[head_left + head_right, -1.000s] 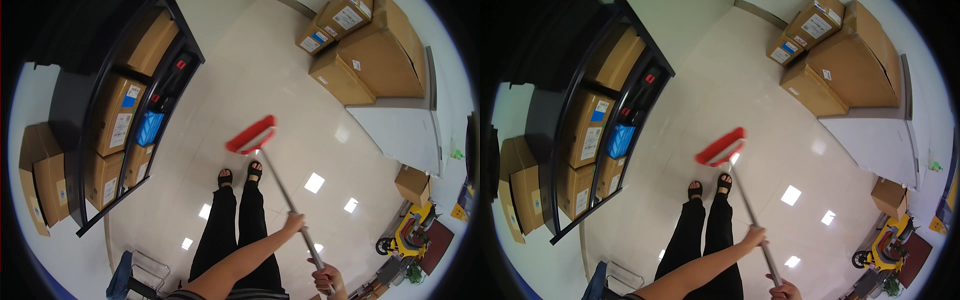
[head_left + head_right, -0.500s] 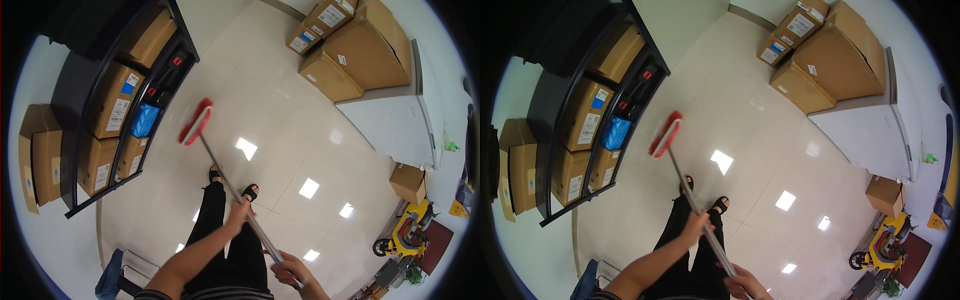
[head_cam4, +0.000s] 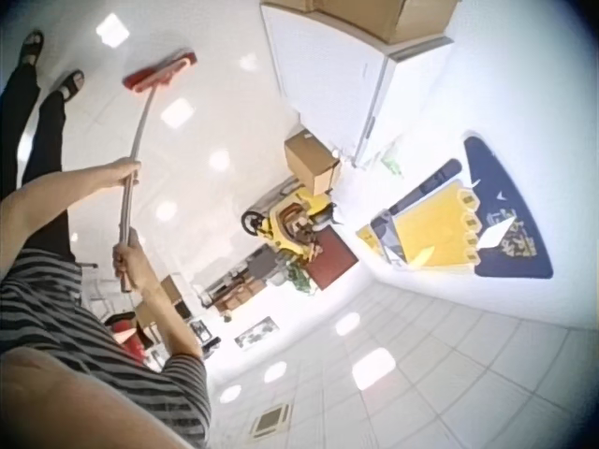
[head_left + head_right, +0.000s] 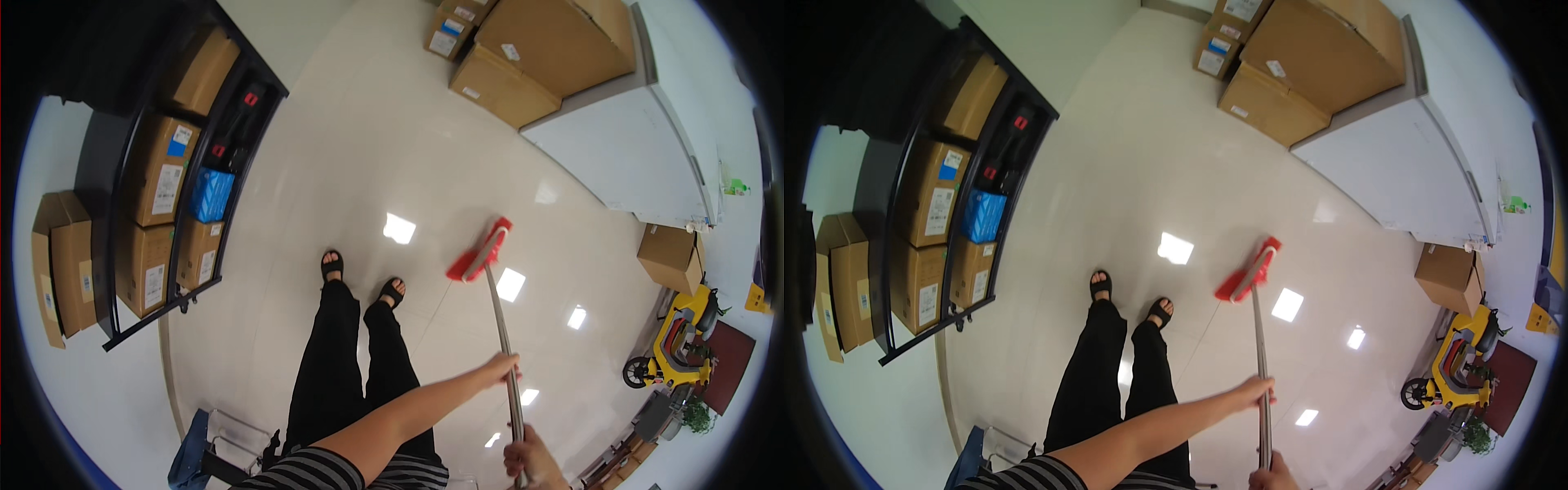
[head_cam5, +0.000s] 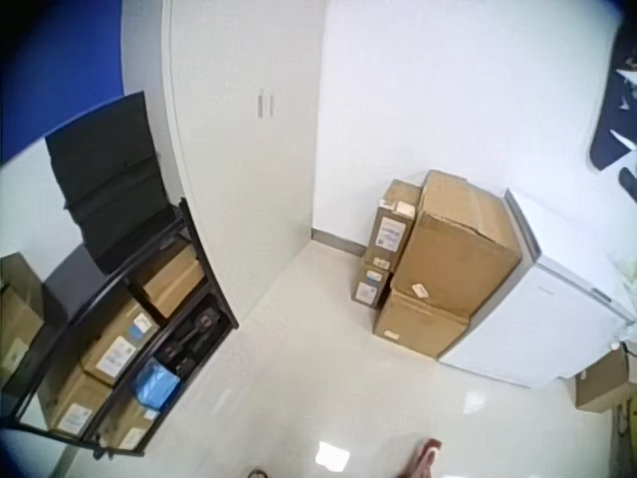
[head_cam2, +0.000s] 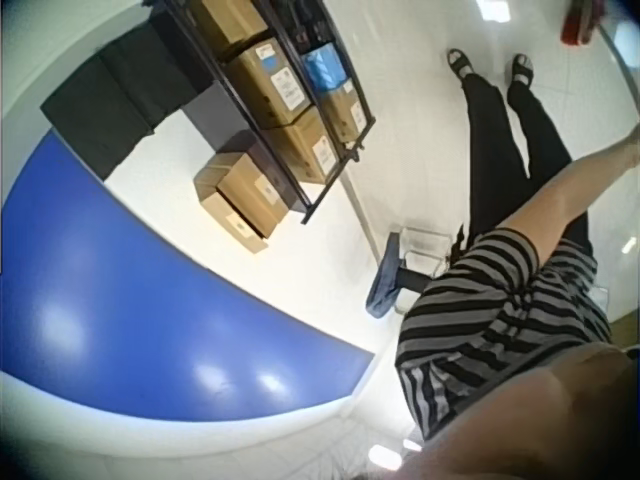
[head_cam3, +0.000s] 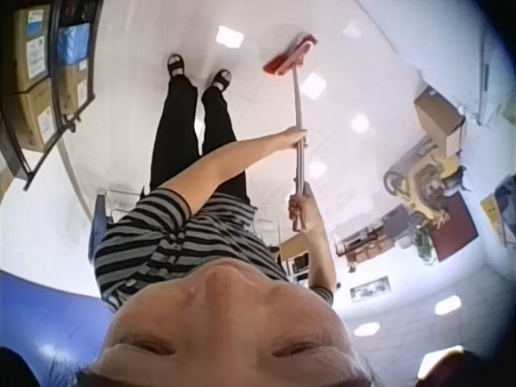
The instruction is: Sweeping the floor of an office showroom with a broom.
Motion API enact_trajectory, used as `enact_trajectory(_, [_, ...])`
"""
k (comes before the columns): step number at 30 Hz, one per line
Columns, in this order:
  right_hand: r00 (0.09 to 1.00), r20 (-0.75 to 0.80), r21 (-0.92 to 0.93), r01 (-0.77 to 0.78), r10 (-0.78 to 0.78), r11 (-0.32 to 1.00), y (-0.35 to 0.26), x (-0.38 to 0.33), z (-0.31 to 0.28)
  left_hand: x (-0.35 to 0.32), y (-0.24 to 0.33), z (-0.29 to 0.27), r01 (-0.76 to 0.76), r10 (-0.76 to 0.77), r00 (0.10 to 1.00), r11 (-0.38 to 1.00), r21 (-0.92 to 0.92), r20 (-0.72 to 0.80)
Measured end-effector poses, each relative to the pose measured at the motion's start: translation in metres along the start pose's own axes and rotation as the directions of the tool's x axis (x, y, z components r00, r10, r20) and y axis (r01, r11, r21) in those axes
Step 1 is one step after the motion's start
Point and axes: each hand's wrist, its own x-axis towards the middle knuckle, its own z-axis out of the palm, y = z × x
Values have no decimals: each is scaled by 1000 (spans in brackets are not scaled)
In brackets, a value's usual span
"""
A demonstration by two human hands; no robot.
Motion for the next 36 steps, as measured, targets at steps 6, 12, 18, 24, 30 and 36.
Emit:
enact_trajectory(6, [967, 223, 263, 60, -121, 963, 38, -32, -34, -56, 11, 32, -109, 114, 993, 981, 160, -22])
enact_trajectory(12, [912, 401, 283, -38, -82, 958, -11, 12, 9, -92, 103, -36, -318, 453, 868, 822, 472, -204])
enact_trajectory(18, [912, 342, -33, 252, -226, 967, -107, 48, 95, -110, 228, -109, -376, 612, 722, 740, 558, -324])
enact_trajectory(24, [908, 293, 29, 304, -299, 952, -207, 76, 215, -159, 394, -135, -299, 676, 633, 664, 685, -379])
enact_trajectory(30, [846, 344, 234, 344, -408, 909, -372, 115, 360, -171, 585, -197, -622, 745, 587, 666, 412, -316])
enact_trajectory(36, [708, 258, 355, 564, -658, 746, -553, 187, 475, -210, 534, -301, -467, 655, 569, 755, 461, -496])
